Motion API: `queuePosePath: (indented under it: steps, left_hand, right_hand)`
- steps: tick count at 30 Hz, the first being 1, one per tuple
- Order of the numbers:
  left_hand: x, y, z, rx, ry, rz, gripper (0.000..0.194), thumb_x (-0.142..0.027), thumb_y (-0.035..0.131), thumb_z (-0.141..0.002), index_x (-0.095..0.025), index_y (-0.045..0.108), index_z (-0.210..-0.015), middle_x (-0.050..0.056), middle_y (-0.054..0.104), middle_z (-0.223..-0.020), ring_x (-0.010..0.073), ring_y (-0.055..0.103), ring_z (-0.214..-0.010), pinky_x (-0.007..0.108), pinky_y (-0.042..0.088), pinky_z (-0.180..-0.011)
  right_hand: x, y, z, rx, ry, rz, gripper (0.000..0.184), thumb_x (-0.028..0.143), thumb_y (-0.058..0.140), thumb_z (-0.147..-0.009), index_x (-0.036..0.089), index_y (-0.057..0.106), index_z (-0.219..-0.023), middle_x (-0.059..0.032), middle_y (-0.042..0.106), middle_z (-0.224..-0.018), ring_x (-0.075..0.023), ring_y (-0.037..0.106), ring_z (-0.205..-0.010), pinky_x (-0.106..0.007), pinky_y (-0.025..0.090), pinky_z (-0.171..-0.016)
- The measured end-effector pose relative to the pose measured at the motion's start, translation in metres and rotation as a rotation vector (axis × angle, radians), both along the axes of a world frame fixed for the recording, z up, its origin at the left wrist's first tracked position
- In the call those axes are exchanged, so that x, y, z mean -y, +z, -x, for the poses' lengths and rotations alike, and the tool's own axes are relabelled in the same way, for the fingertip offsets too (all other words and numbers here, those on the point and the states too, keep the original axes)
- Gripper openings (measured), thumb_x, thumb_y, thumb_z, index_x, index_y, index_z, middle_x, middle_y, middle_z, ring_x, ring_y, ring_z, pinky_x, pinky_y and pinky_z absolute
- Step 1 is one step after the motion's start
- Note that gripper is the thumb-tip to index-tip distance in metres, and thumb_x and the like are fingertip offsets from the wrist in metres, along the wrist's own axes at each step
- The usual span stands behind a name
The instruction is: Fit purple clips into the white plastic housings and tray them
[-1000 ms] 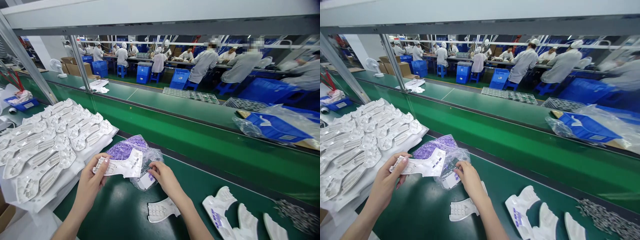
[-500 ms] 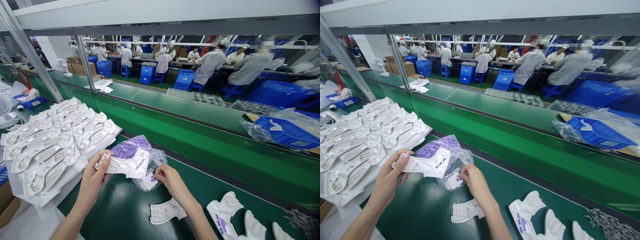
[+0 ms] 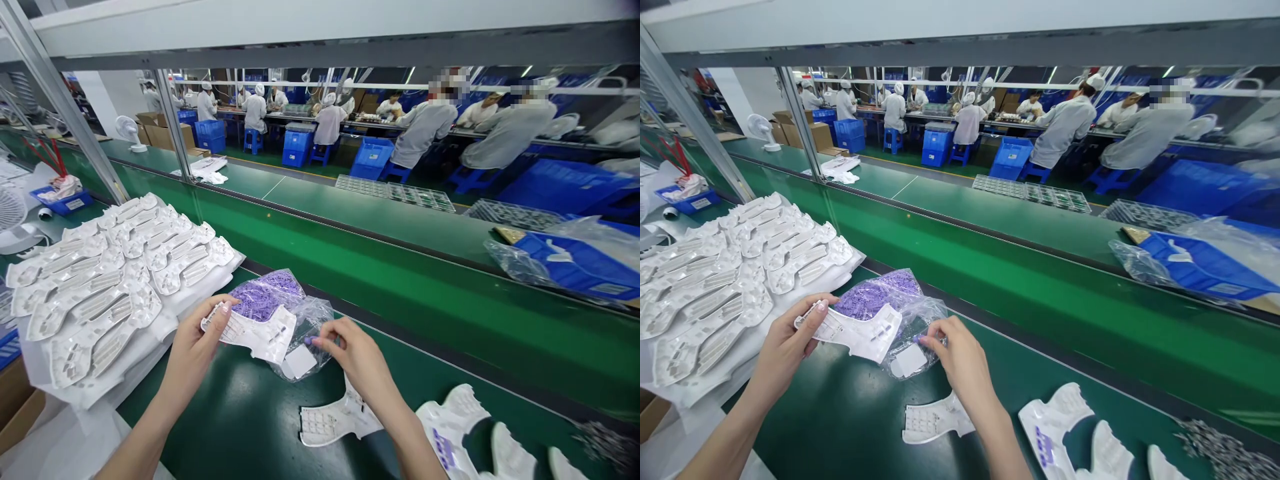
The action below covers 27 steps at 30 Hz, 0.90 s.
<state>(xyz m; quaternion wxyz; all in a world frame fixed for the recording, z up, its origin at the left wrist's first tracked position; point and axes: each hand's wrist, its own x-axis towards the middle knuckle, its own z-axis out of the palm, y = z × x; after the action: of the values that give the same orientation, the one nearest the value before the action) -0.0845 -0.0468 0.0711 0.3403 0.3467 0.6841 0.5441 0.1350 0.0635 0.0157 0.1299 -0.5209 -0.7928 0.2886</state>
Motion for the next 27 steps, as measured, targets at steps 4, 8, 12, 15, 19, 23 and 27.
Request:
queuePosePath:
  steps: [4, 8, 12, 15, 19, 23, 27]
  left_hand:
    - [-0.004, 0.002, -0.003, -0.017, -0.089, 0.018, 0.038, -0.051, 0.049, -0.082, -0.018, 0.064, -0.097, -0.004, 0.036, -0.055, 0.0085, 0.024, -0.048, 0.021, 0.020, -0.044]
    - [-0.007, 0.003, -0.008, -0.059, -0.174, 0.039, 0.040, -0.051, 0.048, -0.082, -0.019, 0.065, -0.098, -0.003, 0.035, -0.052, 0.0111, 0.030, -0.049, 0.022, 0.024, -0.047]
    - [-0.007, 0.004, -0.012, -0.064, -0.206, 0.019, 0.037, -0.050, 0.047, -0.083, -0.021, 0.066, -0.096, -0.002, 0.040, -0.054, 0.0118, 0.030, -0.049, 0.022, 0.022, -0.047]
    - [-0.007, 0.005, -0.015, -0.063, -0.215, -0.011, 0.036, -0.050, 0.048, -0.083, -0.021, 0.066, -0.094, 0.000, 0.048, -0.062, 0.0115, 0.032, -0.051, 0.023, 0.020, -0.046]
    - [-0.009, 0.009, -0.014, 0.029, -0.184, -0.069, 0.035, -0.050, 0.050, -0.082, -0.017, 0.063, -0.084, -0.001, 0.040, -0.056, 0.0105, 0.033, -0.050, 0.021, 0.022, -0.045]
    - [-0.011, 0.006, -0.013, 0.205, -0.189, -0.081, 0.039, -0.055, 0.046, -0.083, -0.017, 0.054, -0.083, -0.005, 0.033, -0.055, 0.0076, 0.030, -0.047, 0.018, 0.024, -0.041]
    - [-0.012, -0.014, -0.022, 0.320, -0.364, -0.005, 0.043, -0.046, 0.065, -0.074, -0.016, 0.051, -0.102, 0.002, 0.059, -0.081, 0.0130, 0.055, -0.069, 0.022, 0.046, -0.061]
  right_hand:
    - [0.015, 0.023, 0.002, -0.181, 0.082, -0.127, 0.016, 0.040, 0.056, -0.085, 0.027, 0.060, -0.077, -0.0035, 0.053, -0.100, -0.0214, 0.053, -0.088, -0.031, 0.044, -0.069]
    - [0.031, 0.026, 0.012, -0.163, 0.250, -0.191, 0.008, 0.026, 0.059, -0.084, 0.026, 0.060, -0.075, -0.0032, 0.050, -0.116, -0.0252, 0.047, -0.109, -0.039, 0.043, -0.086]
    - [0.036, 0.026, 0.018, -0.117, 0.293, -0.231, 0.009, 0.024, 0.059, -0.084, 0.025, 0.058, -0.075, -0.0034, 0.053, -0.117, -0.0266, 0.050, -0.107, -0.041, 0.042, -0.086]
    - [0.038, 0.026, 0.019, -0.169, 0.286, -0.131, 0.011, 0.022, 0.056, -0.085, 0.024, 0.053, -0.074, -0.0018, 0.057, -0.113, -0.0233, 0.055, -0.100, -0.037, 0.043, -0.085]
    - [0.039, 0.022, 0.021, -0.299, 0.080, 0.155, 0.025, 0.029, 0.062, -0.079, 0.029, 0.048, -0.099, -0.0017, 0.059, -0.099, -0.0188, 0.058, -0.077, -0.030, 0.048, -0.067]
    - [0.036, 0.019, 0.023, -0.448, 0.074, 0.438, 0.035, 0.046, 0.061, -0.077, 0.027, 0.050, -0.105, 0.0007, 0.057, -0.081, -0.0111, 0.049, -0.047, -0.022, 0.038, -0.040]
    - [0.032, 0.017, 0.022, -0.530, 0.056, 0.494, 0.032, 0.049, 0.058, -0.079, 0.022, 0.052, -0.095, 0.0057, 0.051, -0.060, -0.0073, 0.040, -0.032, -0.019, 0.029, -0.034]
